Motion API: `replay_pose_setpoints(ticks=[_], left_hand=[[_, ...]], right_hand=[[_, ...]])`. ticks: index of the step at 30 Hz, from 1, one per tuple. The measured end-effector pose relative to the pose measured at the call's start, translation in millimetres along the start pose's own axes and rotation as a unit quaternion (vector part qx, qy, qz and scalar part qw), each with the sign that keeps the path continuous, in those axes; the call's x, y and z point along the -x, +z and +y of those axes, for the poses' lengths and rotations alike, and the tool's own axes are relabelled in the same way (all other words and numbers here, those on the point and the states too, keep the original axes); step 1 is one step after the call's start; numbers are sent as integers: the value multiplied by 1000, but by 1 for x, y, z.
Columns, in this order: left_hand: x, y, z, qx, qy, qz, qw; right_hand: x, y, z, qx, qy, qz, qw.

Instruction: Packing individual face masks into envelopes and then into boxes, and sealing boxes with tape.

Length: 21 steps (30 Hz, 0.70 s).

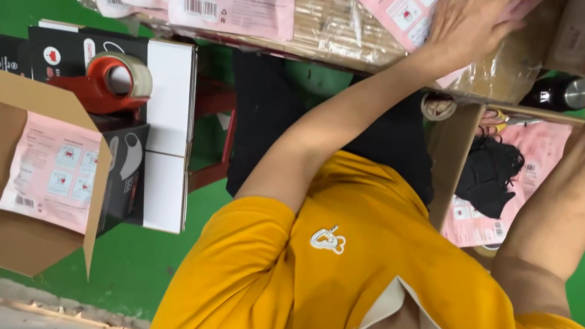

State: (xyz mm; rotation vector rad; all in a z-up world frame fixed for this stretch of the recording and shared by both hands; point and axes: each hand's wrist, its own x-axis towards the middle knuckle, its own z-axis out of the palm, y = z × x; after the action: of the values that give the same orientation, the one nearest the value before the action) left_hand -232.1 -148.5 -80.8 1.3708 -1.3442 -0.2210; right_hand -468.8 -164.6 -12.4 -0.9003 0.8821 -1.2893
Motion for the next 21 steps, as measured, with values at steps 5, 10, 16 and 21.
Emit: replay_pose_setpoints(ticks=[5,10,16,21], left_hand=[[8,11,-37,-104,112,-88,984],[2,-21,-37,-90,84,-149,981],[7,3,-62,-115,133,-116,978],[-8,-11,-36,-79,99,-151,980]], right_hand=[[39,40,-12,19,-106,12,994],[45,3,53,-45,-12,13,999],[47,17,90,-53,-1,-7,999],[46,62,95,-167,129,73,975]])
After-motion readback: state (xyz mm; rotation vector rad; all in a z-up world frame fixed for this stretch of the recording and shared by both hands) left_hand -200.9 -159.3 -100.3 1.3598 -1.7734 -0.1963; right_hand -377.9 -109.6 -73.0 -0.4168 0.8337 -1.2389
